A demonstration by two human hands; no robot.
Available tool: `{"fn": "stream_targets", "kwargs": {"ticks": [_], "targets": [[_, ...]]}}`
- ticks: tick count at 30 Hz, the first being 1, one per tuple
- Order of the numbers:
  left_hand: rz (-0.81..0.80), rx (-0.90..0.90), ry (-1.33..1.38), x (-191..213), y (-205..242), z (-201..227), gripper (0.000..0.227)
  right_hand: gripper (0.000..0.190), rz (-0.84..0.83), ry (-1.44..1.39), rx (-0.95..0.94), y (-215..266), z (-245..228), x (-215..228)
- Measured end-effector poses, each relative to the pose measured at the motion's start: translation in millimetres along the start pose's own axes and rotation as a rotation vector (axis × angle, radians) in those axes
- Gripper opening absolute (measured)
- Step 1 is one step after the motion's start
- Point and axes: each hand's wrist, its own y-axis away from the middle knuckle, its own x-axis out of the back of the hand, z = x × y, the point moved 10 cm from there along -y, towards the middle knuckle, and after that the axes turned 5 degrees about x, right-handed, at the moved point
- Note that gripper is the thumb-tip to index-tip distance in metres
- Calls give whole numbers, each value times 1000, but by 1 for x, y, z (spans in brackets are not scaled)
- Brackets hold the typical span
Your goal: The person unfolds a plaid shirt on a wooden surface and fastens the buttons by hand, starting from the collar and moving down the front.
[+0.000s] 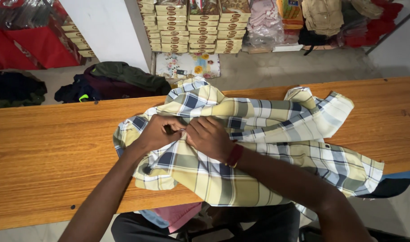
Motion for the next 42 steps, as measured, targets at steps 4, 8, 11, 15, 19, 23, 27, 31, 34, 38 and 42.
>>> {"fn": "stream_targets", "kwargs": {"ticks": [4,8,11,15,19,23,27,31,34,38,42], "targets": [[-3,-42,-101,-3,2,16,21,20,-46,92,12,1,-1,-5],[3,-95,-169,-4,4,35,18,18,-101,87,24,4,-1,-10],[-23,-88,-221,-6,3,38,20,22,-60,58,40,4,-1,-8],[-44,-263,-338,-14,9,58,16,19,-44,-13,30,10,0,-13],[-22,-309,-398,-18,15,60,21,17,-83,-54,-2,11,1,-17],[33,-360,-449,-22,21,62,22,18,-31,-46,8,13,1,0],[41,-350,-520,-19,47,67,24,15,23,-91,26,9,-3,24],[83,-346,-653,-13,87,53,21,15,-22,-72,139,15,-6,52],[139,-342,-693,-5,117,51,24,16,-129,-138,157,43,-4,59],[119,-303,-706,0,126,64,23,20,-362,-208,-24,82,15,42],[-137,-45,-865,-11,98,85,25,28,-276,-314,-40,86,14,49]]}}
